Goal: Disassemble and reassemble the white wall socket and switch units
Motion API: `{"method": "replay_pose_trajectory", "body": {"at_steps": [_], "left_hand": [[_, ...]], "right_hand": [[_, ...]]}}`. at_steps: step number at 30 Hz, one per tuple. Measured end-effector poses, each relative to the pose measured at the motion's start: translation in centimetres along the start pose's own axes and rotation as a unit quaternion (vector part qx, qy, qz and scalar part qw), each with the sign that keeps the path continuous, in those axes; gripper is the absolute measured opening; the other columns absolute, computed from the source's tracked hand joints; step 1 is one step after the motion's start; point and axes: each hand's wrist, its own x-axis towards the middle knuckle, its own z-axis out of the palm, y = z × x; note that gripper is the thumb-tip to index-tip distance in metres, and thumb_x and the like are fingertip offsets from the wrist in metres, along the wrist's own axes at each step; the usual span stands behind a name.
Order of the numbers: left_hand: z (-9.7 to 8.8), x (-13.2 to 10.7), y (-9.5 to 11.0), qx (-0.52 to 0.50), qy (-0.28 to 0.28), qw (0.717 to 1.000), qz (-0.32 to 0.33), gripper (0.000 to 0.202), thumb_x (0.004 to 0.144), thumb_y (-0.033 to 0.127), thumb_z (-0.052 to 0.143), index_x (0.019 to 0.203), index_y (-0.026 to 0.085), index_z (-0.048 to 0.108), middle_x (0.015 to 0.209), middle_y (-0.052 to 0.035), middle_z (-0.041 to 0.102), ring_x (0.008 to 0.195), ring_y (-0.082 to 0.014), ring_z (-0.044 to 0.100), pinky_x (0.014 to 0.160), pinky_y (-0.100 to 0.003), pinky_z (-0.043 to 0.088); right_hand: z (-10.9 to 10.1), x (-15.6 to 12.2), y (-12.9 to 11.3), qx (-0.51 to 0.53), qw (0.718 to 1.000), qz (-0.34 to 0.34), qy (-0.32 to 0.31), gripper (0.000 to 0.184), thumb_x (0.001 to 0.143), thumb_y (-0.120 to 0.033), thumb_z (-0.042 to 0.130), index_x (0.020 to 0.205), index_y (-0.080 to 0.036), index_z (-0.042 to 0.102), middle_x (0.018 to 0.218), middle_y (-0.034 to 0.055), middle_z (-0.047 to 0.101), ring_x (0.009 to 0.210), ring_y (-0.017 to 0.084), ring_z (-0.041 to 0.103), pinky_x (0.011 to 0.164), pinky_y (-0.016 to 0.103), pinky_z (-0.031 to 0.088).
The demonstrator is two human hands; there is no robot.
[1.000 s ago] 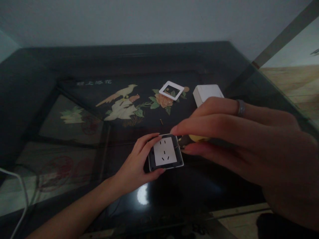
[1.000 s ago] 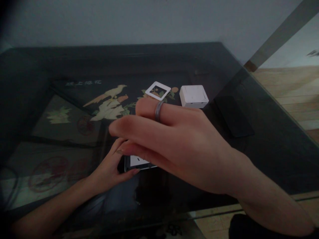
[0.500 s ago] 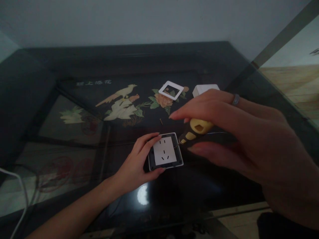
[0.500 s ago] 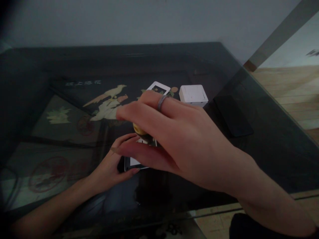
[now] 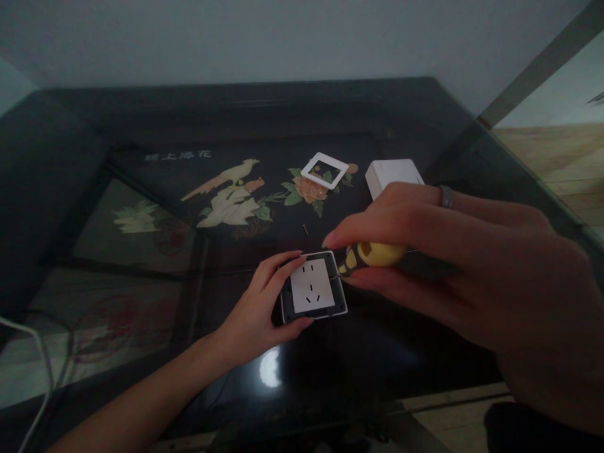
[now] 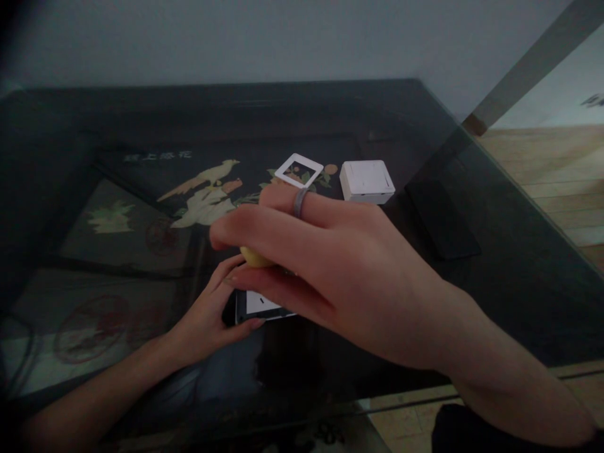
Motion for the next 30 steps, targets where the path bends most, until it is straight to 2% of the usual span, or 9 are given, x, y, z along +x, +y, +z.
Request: {"method": "replay_pose_trajectory", "body": {"at_steps": [4, 8, 12, 15, 17, 21, 23, 26, 30], "left_hand": [[0.0, 0.1, 0.1, 0.003, 0.004, 1.0, 0.001, 0.08, 0.081, 0.033, 0.069, 0.146, 0.029, 0.023, 0.146, -0.0124, 0.033, 0.134, -0.0357, 0.036, 0.111, -0.057, 0.038], [0.0, 0.1, 0.1, 0.012, 0.001, 1.0, 0.005, 0.08, 0.083, 0.035, 0.068, 0.147, 0.029, 0.021, 0.146, -0.0131, 0.033, 0.135, -0.0362, 0.036, 0.11, -0.057, 0.038], [0.0, 0.1, 0.1, 0.003, 0.005, 1.0, 0.006, 0.079, 0.082, 0.034, 0.068, 0.146, 0.03, 0.022, 0.146, -0.0123, 0.034, 0.134, -0.0364, 0.037, 0.11, -0.058, 0.038], [0.0, 0.1, 0.1, -0.013, 0.007, 1.0, -0.004, 0.079, 0.081, 0.033, 0.069, 0.146, 0.03, 0.024, 0.145, -0.0117, 0.034, 0.133, -0.0355, 0.039, 0.11, -0.058, 0.038], [0.0, 0.0, 0.1, -0.016, 0.003, 1.0, -0.007, 0.079, 0.081, 0.034, 0.07, 0.146, 0.03, 0.025, 0.145, -0.0121, 0.033, 0.132, -0.035, 0.039, 0.11, -0.058, 0.038], [-0.1, 0.1, 0.0, -0.012, -0.006, 1.0, -0.009, 0.078, 0.081, 0.034, 0.07, 0.145, 0.029, 0.026, 0.145, -0.0127, 0.033, 0.134, -0.0348, 0.037, 0.111, -0.057, 0.038], [-0.1, 0.1, 0.0, -0.015, -0.007, 1.0, -0.009, 0.078, 0.08, 0.034, 0.07, 0.145, 0.029, 0.026, 0.145, -0.0126, 0.033, 0.134, -0.0345, 0.037, 0.111, -0.056, 0.038], [-0.1, 0.1, -0.1, -0.02, -0.009, 1.0, -0.009, 0.079, 0.08, 0.035, 0.071, 0.145, 0.03, 0.025, 0.145, -0.0124, 0.033, 0.134, -0.0343, 0.037, 0.111, -0.056, 0.038], [-0.2, 0.0, -0.2, -0.032, -0.012, 0.999, -0.014, 0.082, 0.08, 0.036, 0.072, 0.146, 0.032, 0.024, 0.146, -0.0119, 0.032, 0.135, -0.0351, 0.036, 0.111, -0.058, 0.037]], "right_hand": [[0.3, 0.3, 0.1, -0.033, 0.999, -0.001, 0.001, 0.015, 0.094, -0.037, 0.057, 0.103, -0.027, 0.063, 0.089, -0.0035, 0.068, 0.071, 0.012, 0.066, 0.065, 0.02, 0.053], [0.8, 0.5, -0.2, -0.053, 0.998, -0.008, 0.034, 0.015, 0.093, -0.038, 0.058, 0.094, -0.025, 0.065, 0.082, -0.0034, 0.064, 0.059, 0.009, 0.058, 0.056, 0.021, 0.046], [1.2, 0.4, -0.2, -0.084, 0.996, -0.009, 0.044, 0.023, 0.093, -0.045, 0.057, 0.089, -0.024, 0.066, 0.075, -0.0035, 0.062, 0.055, 0.01, 0.054, 0.05, 0.025, 0.039], [1.1, 0.4, 0.1, -0.072, 0.997, -0.017, 0.037, 0.031, 0.095, -0.048, 0.05, 0.093, -0.02, 0.064, 0.078, -0.0017, 0.066, 0.059, 0.011, 0.059, 0.051, 0.026, 0.039], [0.6, 0.5, 0.2, -0.04, 0.999, -0.027, 0.007, 0.033, 0.095, -0.048, 0.05, 0.098, -0.018, 0.063, 0.084, 0.0002, 0.069, 0.065, 0.013, 0.063, 0.053, 0.025, 0.043], [-0.6, 0.7, 0.1, 0.019, 0.999, -0.005, -0.045, 0.024, 0.096, -0.029, 0.049, 0.115, -0.018, 0.06, 0.105, 0.0018, 0.072, 0.086, 0.014, 0.069, 0.071, 0.023, 0.052], [-1.1, 0.6, 0.0, 0.025, 0.998, 0.006, -0.054, 0.029, 0.095, -0.023, 0.05, 0.123, -0.021, 0.057, 0.114, -0.0001, 0.071, 0.092, 0.015, 0.07, 0.075, 0.023, 0.054], [-1.3, 0.3, -0.1, 0.028, 0.998, 0.006, -0.048, 0.034, 0.094, -0.023, 0.052, 0.127, -0.025, 0.055, 0.113, -0.0044, 0.073, 0.09, 0.014, 0.071, 0.076, 0.022, 0.055], [-0.9, 0.1, 0.1, 0.008, 1.0, 0.022, -0.013, 0.025, 0.094, -0.022, 0.055, 0.118, -0.026, 0.062, 0.103, -0.0053, 0.073, 0.082, 0.01, 0.07, 0.073, 0.017, 0.053]]}}
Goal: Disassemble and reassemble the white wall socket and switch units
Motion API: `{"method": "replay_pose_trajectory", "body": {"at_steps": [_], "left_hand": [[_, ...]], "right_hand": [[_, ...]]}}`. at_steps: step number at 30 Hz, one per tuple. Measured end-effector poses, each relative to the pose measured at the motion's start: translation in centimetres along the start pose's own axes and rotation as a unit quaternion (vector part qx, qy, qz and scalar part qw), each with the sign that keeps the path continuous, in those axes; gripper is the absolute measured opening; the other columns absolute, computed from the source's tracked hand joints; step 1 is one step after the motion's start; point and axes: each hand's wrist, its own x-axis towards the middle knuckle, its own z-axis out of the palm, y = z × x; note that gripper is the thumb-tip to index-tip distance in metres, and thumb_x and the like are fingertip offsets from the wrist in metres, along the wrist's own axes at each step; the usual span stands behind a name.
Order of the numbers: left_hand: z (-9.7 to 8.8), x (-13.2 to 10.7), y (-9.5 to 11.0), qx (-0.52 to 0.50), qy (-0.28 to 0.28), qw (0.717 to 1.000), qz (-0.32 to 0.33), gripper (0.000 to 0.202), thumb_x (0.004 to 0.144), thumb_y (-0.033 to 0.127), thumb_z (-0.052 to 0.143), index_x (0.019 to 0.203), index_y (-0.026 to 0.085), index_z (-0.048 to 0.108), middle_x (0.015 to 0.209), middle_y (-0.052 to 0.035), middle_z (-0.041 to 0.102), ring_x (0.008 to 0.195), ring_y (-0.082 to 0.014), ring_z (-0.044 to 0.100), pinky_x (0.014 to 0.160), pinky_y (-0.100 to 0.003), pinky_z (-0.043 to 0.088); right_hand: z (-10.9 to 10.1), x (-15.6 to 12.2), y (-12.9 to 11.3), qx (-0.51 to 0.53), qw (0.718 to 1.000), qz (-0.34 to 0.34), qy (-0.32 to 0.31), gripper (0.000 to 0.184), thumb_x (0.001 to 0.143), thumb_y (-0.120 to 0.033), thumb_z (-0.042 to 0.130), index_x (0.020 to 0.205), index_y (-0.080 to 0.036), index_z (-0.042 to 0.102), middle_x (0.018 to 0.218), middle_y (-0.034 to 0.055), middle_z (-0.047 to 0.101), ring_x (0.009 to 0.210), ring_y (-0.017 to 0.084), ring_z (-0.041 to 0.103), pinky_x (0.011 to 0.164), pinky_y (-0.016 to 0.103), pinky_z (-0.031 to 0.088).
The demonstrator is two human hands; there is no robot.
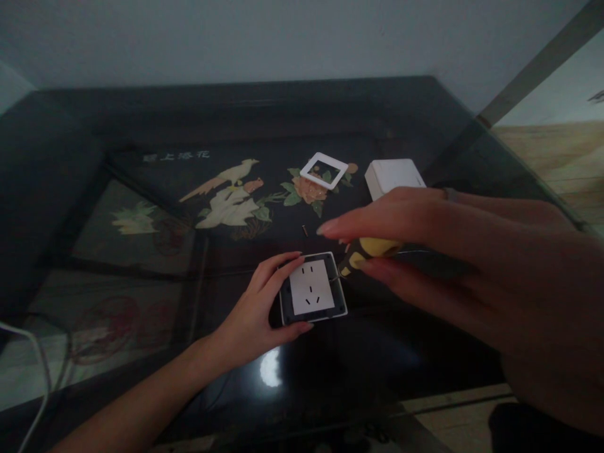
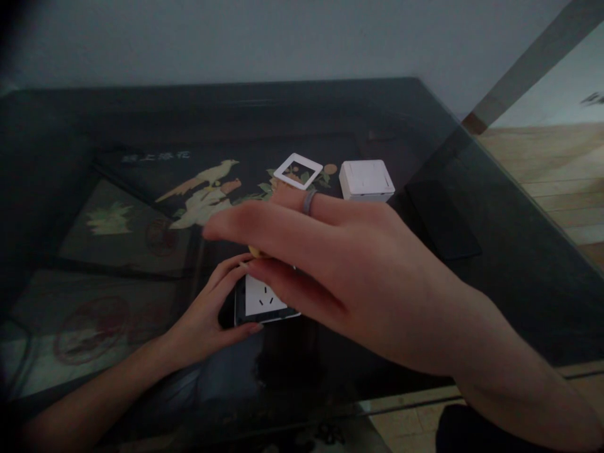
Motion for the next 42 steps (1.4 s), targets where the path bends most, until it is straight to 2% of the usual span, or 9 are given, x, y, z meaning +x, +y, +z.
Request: {"method": "replay_pose_trajectory", "body": {"at_steps": [5, 10, 14, 18, 29, 32, 35, 39, 42], "left_hand": [[-0.2, 0.0, 0.1, -0.006, -0.001, 1.0, 0.001, 0.079, 0.082, 0.035, 0.07, 0.147, 0.032, 0.024, 0.146, -0.0121, 0.033, 0.136, -0.0347, 0.035, 0.112, -0.058, 0.036], [-0.1, -0.1, 0.0, 0.01, 0.003, 1.0, 0.003, 0.077, 0.084, 0.036, 0.067, 0.148, 0.03, 0.024, 0.147, -0.0121, 0.034, 0.137, -0.0353, 0.034, 0.112, -0.058, 0.036], [0.0, -0.1, 0.0, 0.009, 0.003, 1.0, 0.0, 0.076, 0.084, 0.037, 0.068, 0.147, 0.03, 0.026, 0.146, -0.0117, 0.035, 0.137, -0.0357, 0.034, 0.112, -0.058, 0.035], [0.1, -0.1, 0.0, -0.004, 0.012, 1.0, -0.001, 0.077, 0.083, 0.036, 0.069, 0.146, 0.031, 0.026, 0.147, -0.0103, 0.033, 0.135, -0.0341, 0.036, 0.113, -0.056, 0.036], [-0.4, 0.0, 0.0, -0.046, 0.003, 0.999, -0.001, 0.085, 0.079, 0.037, 0.074, 0.147, 0.032, 0.023, 0.148, -0.0103, 0.031, 0.138, -0.0333, 0.032, 0.115, -0.056, 0.032], [-0.6, 0.0, 0.1, -0.064, -0.004, 0.998, -0.004, 0.085, 0.079, 0.033, 0.075, 0.147, 0.033, 0.024, 0.149, -0.0083, 0.031, 0.14, -0.0313, 0.031, 0.117, -0.054, 0.03], [-0.8, -0.1, 0.2, -0.076, -0.004, 0.997, -0.013, 0.083, 0.08, 0.03, 0.074, 0.146, 0.034, 0.025, 0.15, -0.0072, 0.03, 0.141, -0.0299, 0.03, 0.118, -0.053, 0.028], [-1.0, -0.2, 0.2, -0.087, -0.009, 0.996, -0.015, 0.079, 0.081, 0.03, 0.072, 0.146, 0.034, 0.026, 0.15, -0.0072, 0.031, 0.141, -0.0299, 0.031, 0.118, -0.054, 0.027], [-1.1, -0.2, 0.1, -0.095, -0.015, 0.995, -0.012, 0.08, 0.081, 0.03, 0.072, 0.146, 0.035, 0.026, 0.15, -0.0076, 0.032, 0.141, -0.0307, 0.031, 0.118, -0.054, 0.028]], "right_hand": [[0.4, 0.3, 0.6, -0.011, 0.997, -0.072, 0.009, 0.015, 0.091, -0.027, 0.061, 0.104, -0.022, 0.065, 0.09, -0.0031, 0.069, 0.071, 0.009, 0.066, 0.062, 0.018, 0.051], [0.7, 0.1, -0.3, -0.028, 0.998, -0.04, 0.042, 0.008, 0.091, -0.029, 0.064, 0.096, -0.022, 0.064, 0.084, -0.005, 0.065, 0.07, 0.009, 0.064, 0.061, 0.018, 0.047], [0.9, 0.1, -0.6, -0.046, 0.997, -0.05, 0.046, 0.011, 0.092, -0.032, 0.061, 0.095, -0.022, 0.064, 0.089, -0.0043, 0.066, 0.073, 0.01, 0.064, 0.059, 0.021, 0.043], [1.1, 0.3, -0.5, -0.072, 0.997, -0.036, 0.018, 0.017, 0.092, -0.038, 0.059, 0.095, -0.023, 0.065, 0.091, -0.0032, 0.069, 0.07, 0.01, 0.064, 0.057, 0.022, 0.041], [1.6, 0.1, -0.5, -0.1, 0.994, -0.015, 0.051, 0.023, 0.09, -0.046, 0.061, 0.087, -0.023, 0.06, 0.078, -0.0064, 0.064, 0.061, 0.009, 0.061, 0.053, 0.023, 0.039], [1.5, 0.2, -0.1, -0.08, 0.996, -0.016, 0.041, 0.024, 0.092, -0.046, 0.058, 0.089, -0.023, 0.059, 0.08, -0.0049, 0.064, 0.065, 0.01, 0.063, 0.056, 0.022, 0.043], [1.0, 0.3, 0.0, -0.045, 0.999, -0.022, 0.014, 0.023, 0.095, -0.044, 0.054, 0.1, -0.022, 0.061, 0.089, -0.0018, 0.067, 0.072, 0.013, 0.066, 0.06, 0.023, 0.048], [0.0, 0.3, -0.3, 0.011, 0.999, 0.003, -0.033, 0.025, 0.098, -0.027, 0.047, 0.119, -0.024, 0.059, 0.105, -0.0013, 0.071, 0.087, 0.014, 0.069, 0.078, 0.024, 0.054], [-0.3, 0.3, -0.4, 0.039, 0.998, -0.001, -0.042, 0.029, 0.096, -0.02, 0.049, 0.122, -0.023, 0.061, 0.102, -0.0027, 0.073, 0.083, 0.013, 0.07, 0.081, 0.023, 0.055]]}}
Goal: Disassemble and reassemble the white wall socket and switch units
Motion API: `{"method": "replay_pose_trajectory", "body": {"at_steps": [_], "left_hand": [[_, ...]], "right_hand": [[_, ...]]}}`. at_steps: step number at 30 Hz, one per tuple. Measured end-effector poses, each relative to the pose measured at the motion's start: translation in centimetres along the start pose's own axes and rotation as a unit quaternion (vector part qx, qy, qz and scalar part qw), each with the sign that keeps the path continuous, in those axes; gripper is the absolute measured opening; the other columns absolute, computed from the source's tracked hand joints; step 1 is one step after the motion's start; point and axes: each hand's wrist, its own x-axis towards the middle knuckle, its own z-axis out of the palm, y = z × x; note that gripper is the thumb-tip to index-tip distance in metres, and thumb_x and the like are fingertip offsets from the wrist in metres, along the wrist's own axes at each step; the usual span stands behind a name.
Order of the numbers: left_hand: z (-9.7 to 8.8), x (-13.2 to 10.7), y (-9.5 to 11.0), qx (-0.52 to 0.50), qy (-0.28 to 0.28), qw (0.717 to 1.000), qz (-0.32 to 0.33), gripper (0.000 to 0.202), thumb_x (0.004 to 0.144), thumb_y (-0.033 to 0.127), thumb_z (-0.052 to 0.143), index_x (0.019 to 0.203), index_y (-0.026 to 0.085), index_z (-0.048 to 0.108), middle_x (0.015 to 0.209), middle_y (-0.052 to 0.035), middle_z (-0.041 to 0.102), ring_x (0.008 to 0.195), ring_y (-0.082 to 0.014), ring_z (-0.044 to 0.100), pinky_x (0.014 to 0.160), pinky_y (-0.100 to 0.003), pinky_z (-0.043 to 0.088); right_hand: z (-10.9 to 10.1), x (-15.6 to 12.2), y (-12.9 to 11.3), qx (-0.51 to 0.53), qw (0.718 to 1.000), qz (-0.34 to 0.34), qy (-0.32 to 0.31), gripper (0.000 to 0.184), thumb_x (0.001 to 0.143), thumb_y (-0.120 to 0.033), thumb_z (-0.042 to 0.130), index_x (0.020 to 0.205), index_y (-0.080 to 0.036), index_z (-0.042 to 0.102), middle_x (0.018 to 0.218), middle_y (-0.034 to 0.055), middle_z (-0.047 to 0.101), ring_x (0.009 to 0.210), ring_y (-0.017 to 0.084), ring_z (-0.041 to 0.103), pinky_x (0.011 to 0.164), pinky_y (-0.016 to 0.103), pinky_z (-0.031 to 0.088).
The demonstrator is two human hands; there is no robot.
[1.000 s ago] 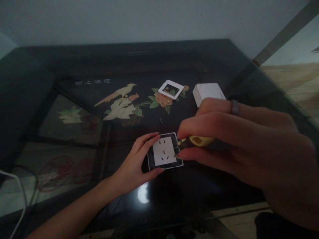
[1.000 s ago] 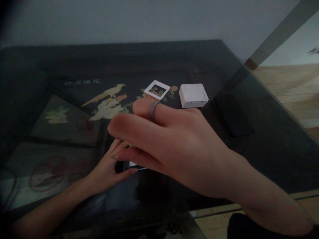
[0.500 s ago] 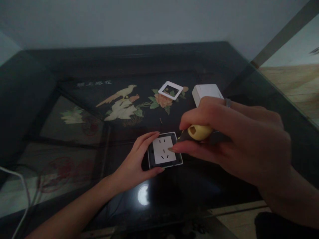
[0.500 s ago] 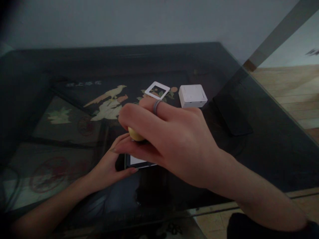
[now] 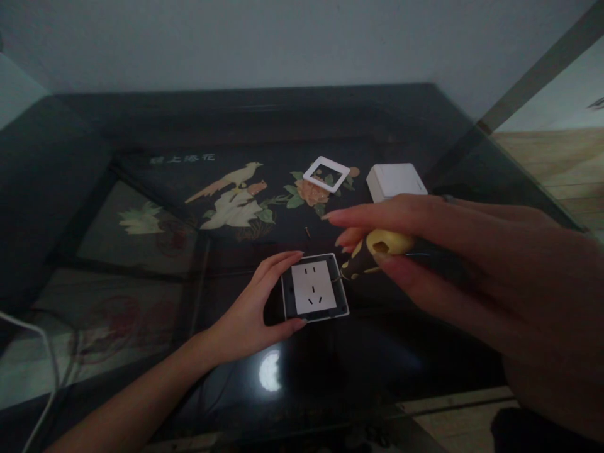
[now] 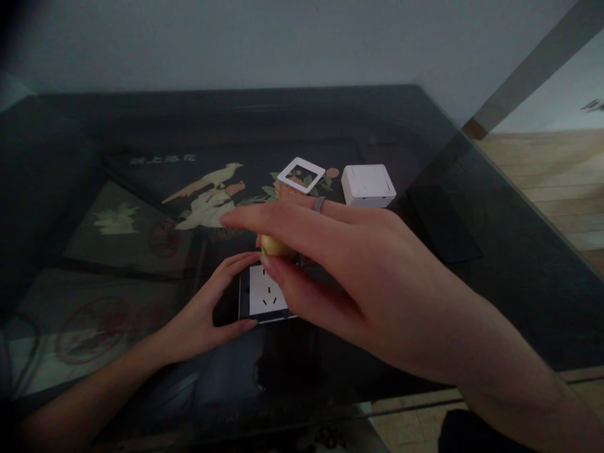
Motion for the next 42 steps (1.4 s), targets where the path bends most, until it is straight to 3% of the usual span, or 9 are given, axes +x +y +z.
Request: {"method": "replay_pose_trajectory", "body": {"at_steps": [8, 15, 20, 27, 30, 33, 36, 39, 42], "left_hand": [[0.3, 0.0, -0.3, 0.037, 0.016, 0.999, 0.021, 0.084, 0.081, 0.027, 0.072, 0.147, 0.038, 0.021, 0.151, -0.0051, 0.033, 0.14, -0.0286, 0.034, 0.117, -0.05, 0.033], [0.3, -0.1, -0.3, 0.042, 0.014, 0.999, 0.022, 0.081, 0.082, 0.027, 0.071, 0.147, 0.035, 0.024, 0.151, -0.0055, 0.033, 0.14, -0.0281, 0.034, 0.117, -0.048, 0.033], [0.3, -0.1, -0.3, 0.035, 0.016, 0.999, 0.031, 0.082, 0.082, 0.03, 0.072, 0.147, 0.037, 0.023, 0.151, -0.004, 0.033, 0.14, -0.0265, 0.034, 0.117, -0.045, 0.033], [0.1, 0.3, 0.1, -0.032, 0.052, 0.998, -0.02, 0.043, 0.099, 0.03, 0.047, 0.141, 0.029, 0.038, 0.144, -0.0062, 0.043, 0.137, -0.0237, 0.039, 0.117, -0.044, 0.032], [0.1, 0.4, 0.1, -0.056, 0.07, 0.995, -0.051, 0.037, 0.1, 0.03, 0.043, 0.137, 0.026, 0.043, 0.141, -0.0074, 0.048, 0.133, -0.0233, 0.045, 0.116, -0.046, 0.032], [0.1, 0.4, 0.2, -0.068, 0.057, 0.995, -0.047, 0.043, 0.097, 0.033, 0.05, 0.138, 0.028, 0.042, 0.143, -0.0086, 0.047, 0.134, -0.026, 0.043, 0.116, -0.05, 0.033], [0.1, 0.4, 0.2, -0.054, 0.037, 0.998, -0.021, 0.065, 0.085, 0.037, 0.068, 0.141, 0.029, 0.037, 0.147, -0.0103, 0.04, 0.138, -0.031, 0.037, 0.115, -0.055, 0.031], [0.1, 0.3, 0.2, -0.02, 0.02, 1.0, -0.011, 0.081, 0.076, 0.035, 0.078, 0.143, 0.03, 0.033, 0.148, -0.0112, 0.036, 0.139, -0.0325, 0.033, 0.116, -0.057, 0.028], [0.3, 0.3, 0.1, -0.007, 0.019, 1.0, -0.004, 0.083, 0.075, 0.031, 0.078, 0.144, 0.029, 0.032, 0.147, -0.0113, 0.035, 0.139, -0.0308, 0.034, 0.117, -0.055, 0.029]], "right_hand": [[0.7, -0.2, -0.1, 0.072, 0.997, -0.002, 0.023, 0.023, 0.09, -0.017, 0.06, 0.11, -0.025, 0.069, 0.102, -0.0047, 0.073, 0.089, 0.01, 0.07, 0.076, 0.013, 0.055], [1.2, -0.2, 0.2, 0.013, 0.999, -0.011, 0.049, 0.024, 0.092, -0.022, 0.06, 0.114, -0.023, 0.068, 0.1, -0.0032, 0.072, 0.083, 0.01, 0.07, 0.076, 0.013, 0.055], [1.4, -0.3, 0.2, -0.016, 0.999, -0.023, 0.04, 0.025, 0.095, -0.024, 0.055, 0.119, -0.024, 0.064, 0.105, -0.0024, 0.072, 0.091, 0.011, 0.069, 0.078, 0.015, 0.053], [1.1, 0.1, 0.8, 0.004, 0.999, -0.035, 0.007, 0.029, 0.095, -0.028, 0.054, 0.123, -0.022, 0.061, 0.115, 0.0002, 0.07, 0.101, 0.015, 0.068, 0.085, 0.02, 0.054], [1.2, 0.2, 1.1, 0.015, 1.0, -0.022, -0.017, 0.04, 0.091, -0.025, 0.058, 0.131, -0.025, 0.055, 0.118, 0.0009, 0.069, 0.103, 0.018, 0.068, 0.087, 0.026, 0.055], [1.4, 0.3, 1.2, 0.037, 0.999, -0.005, -0.027, 0.051, 0.088, -0.018, 0.059, 0.137, -0.028, 0.049, 0.113, -0.0007, 0.071, 0.097, 0.017, 0.07, 0.087, 0.026, 0.055], [1.4, 0.3, 1.1, 0.04, 0.999, 0.011, -0.022, 0.055, 0.087, -0.015, 0.059, 0.139, -0.029, 0.048, 0.109, -0.0013, 0.071, 0.095, 0.017, 0.07, 0.088, 0.026, 0.056], [1.1, 0.3, 1.0, 0.036, 0.999, 0.012, 0.0, 0.056, 0.086, -0.015, 0.06, 0.139, -0.027, 0.048, 0.119, -0.0003, 0.069, 0.099, 0.017, 0.069, 0.088, 0.026, 0.056], [1.0, 0.2, 1.0, 0.051, 0.998, 0.035, 0.034, 0.055, 0.086, -0.022, 0.063, 0.139, -0.03, 0.047, 0.127, 0.0, 0.064, 0.098, 0.018, 0.069, 0.082, 0.026, 0.058]]}}
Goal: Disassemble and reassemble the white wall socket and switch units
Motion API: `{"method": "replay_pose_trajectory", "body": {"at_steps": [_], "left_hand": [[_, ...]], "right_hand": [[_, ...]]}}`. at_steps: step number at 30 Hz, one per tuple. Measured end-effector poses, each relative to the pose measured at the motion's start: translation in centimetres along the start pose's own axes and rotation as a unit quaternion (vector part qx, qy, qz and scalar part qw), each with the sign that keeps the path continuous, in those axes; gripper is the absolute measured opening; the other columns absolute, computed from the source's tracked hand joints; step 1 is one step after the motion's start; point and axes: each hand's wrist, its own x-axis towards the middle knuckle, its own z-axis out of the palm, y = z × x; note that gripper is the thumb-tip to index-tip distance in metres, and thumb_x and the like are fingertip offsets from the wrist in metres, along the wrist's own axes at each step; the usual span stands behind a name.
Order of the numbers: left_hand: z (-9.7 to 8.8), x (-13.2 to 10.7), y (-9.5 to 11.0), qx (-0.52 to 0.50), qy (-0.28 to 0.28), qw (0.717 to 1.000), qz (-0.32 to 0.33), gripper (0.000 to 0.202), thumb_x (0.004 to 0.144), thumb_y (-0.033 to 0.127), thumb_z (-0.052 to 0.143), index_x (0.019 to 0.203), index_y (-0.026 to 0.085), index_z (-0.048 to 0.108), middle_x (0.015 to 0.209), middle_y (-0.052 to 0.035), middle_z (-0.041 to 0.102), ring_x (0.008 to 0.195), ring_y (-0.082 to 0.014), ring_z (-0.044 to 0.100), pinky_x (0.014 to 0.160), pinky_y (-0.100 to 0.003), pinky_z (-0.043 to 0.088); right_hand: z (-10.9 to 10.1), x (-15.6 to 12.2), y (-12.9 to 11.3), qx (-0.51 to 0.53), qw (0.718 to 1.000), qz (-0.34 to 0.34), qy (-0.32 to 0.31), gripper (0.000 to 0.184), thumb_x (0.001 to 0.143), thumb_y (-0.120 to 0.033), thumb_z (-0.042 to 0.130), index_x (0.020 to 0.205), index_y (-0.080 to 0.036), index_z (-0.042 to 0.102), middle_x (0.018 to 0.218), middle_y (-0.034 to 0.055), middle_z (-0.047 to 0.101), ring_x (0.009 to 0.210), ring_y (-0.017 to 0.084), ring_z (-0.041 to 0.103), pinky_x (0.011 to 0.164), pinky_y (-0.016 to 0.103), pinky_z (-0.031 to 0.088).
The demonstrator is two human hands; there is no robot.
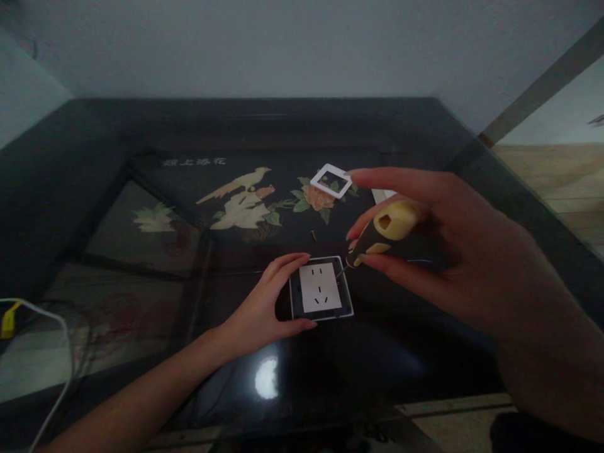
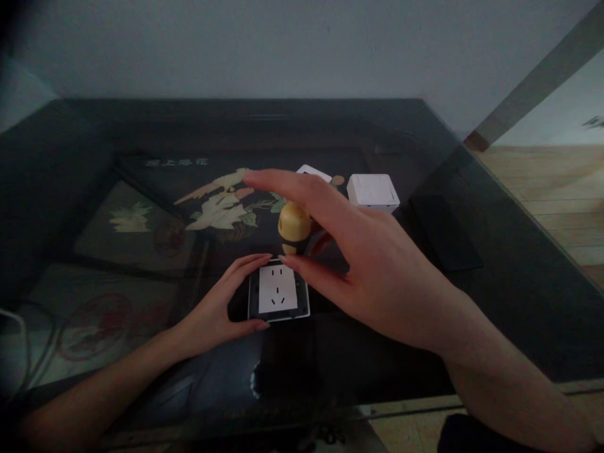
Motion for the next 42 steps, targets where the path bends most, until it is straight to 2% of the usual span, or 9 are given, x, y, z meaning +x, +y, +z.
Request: {"method": "replay_pose_trajectory", "body": {"at_steps": [8, 13, 17, 20, 22, 26, 29, 36, 42], "left_hand": [[0.1, 0.1, 0.1, 0.008, 0.007, 1.0, 0.003, 0.08, 0.076, 0.03, 0.076, 0.143, 0.027, 0.032, 0.145, -0.0119, 0.037, 0.137, -0.0304, 0.036, 0.116, -0.056, 0.029], [0.1, 0.1, -0.1, 0.002, 0.012, 1.0, 0.007, 0.084, 0.075, 0.031, 0.077, 0.144, 0.028, 0.031, 0.146, -0.0126, 0.037, 0.137, -0.0319, 0.036, 0.116, -0.058, 0.029], [0.2, 0.1, -0.1, -0.002, 0.016, 1.0, 0.014, 0.085, 0.074, 0.026, 0.077, 0.145, 0.029, 0.031, 0.146, -0.0125, 0.038, 0.137, -0.0331, 0.037, 0.115, -0.06, 0.028], [0.2, 0.1, 0.1, -0.005, 0.019, 1.0, 0.014, 0.086, 0.071, 0.023, 0.077, 0.145, 0.028, 0.032, 0.145, -0.0126, 0.04, 0.137, -0.0331, 0.038, 0.115, -0.06, 0.029], [0.2, 0.2, 0.1, -0.006, 0.016, 1.0, 0.013, 0.087, 0.069, 0.022, 0.077, 0.144, 0.027, 0.034, 0.144, -0.013, 0.041, 0.136, -0.0331, 0.039, 0.114, -0.06, 0.03], [0.1, 0.1, 0.1, -0.007, -0.001, 1.0, 0.019, 0.087, 0.069, 0.023, 0.079, 0.144, 0.026, 0.035, 0.145, -0.0137, 0.039, 0.137, -0.0326, 0.038, 0.114, -0.058, 0.031], [0.0, 0.0, 0.2, -0.005, -0.009, 1.0, 0.025, 0.088, 0.067, 0.026, 0.082, 0.143, 0.027, 0.037, 0.144, -0.0133, 0.039, 0.136, -0.0329, 0.038, 0.113, -0.058, 0.032], [-0.3, 0.0, 0.3, 0.005, -0.033, 0.999, 0.036, 0.09, 0.068, 0.032, 0.084, 0.144, 0.031, 0.036, 0.143, -0.0128, 0.039, 0.135, -0.0344, 0.039, 0.112, -0.061, 0.032], [-0.8, 0.1, 0.1, 0.023, -0.028, 0.998, 0.046, 0.088, 0.067, 0.044, 0.084, 0.142, 0.032, 0.04, 0.142, -0.0113, 0.043, 0.134, -0.0339, 0.04, 0.112, -0.058, 0.034]], "right_hand": [[0.3, -0.1, 0.1, -0.005, 0.999, 0.017, 0.052, 0.039, 0.083, -0.02, 0.067, 0.121, -0.028, 0.06, 0.114, -0.0011, 0.068, 0.094, 0.016, 0.069, 0.08, 0.024, 0.058], [0.3, 0.3, 0.2, 0.058, 0.995, 0.016, 0.075, 0.038, 0.082, -0.017, 0.069, 0.118, -0.028, 0.06, 0.113, -0.0002, 0.068, 0.095, 0.016, 0.069, 0.08, 0.027, 0.059], [1.5, 1.2, 2.2, 0.131, 0.983, 0.043, 0.125, 0.026, 0.078, -0.017, 0.071, 0.102, -0.024, 0.063, 0.107, 0.0002, 0.067, 0.094, 0.017, 0.069, 0.077, 0.03, 0.059], [3.6, 1.8, 5.0, 0.21, 0.959, 0.12, 0.145, 0.026, 0.073, -0.022, 0.075, 0.092, -0.022, 0.058, 0.094, 0.0015, 0.067, 0.085, 0.019, 0.07, 0.075, 0.033, 0.059], [5.2, 1.8, 6.7, 0.248, 0.941, 0.19, 0.13, 0.029, 0.07, -0.026, 0.077, 0.088, -0.022, 0.055, 0.092, 0.0032, 0.069, 0.084, 0.02, 0.07, 0.078, 0.037, 0.058], [8.2, 0.2, 8.5, 0.253, 0.938, 0.216, 0.099, 0.027, 0.074, -0.032, 0.073, 0.086, -0.02, 0.052, 0.088, 0.0074, 0.072, 0.083, 0.023, 0.071, 0.074, 0.04, 0.058], [9.3, -1.1, 8.7, 0.227, 0.945, 0.223, 0.077, 0.024, 0.077, -0.034, 0.071, 0.086, -0.02, 0.054, 0.087, 0.0077, 0.072, 0.08, 0.022, 0.071, 0.072, 0.039, 0.056], [10.0, -2.0, 8.8, 0.134, 0.974, 0.182, 0.027, 0.015, 0.076, -0.021, 0.072, 0.09, -0.022, 0.067, 0.092, 0.0052, 0.07, 0.09, 0.023, 0.064, 0.083, 0.04, 0.05], [10.3, -1.8, 9.1, 0.089, 0.987, 0.132, 0.015, 0.012, 0.079, -0.017, 0.07, 0.088, -0.023, 0.068, 0.091, 0.0051, 0.07, 0.094, 0.024, 0.061, 0.087, 0.043, 0.048]]}}
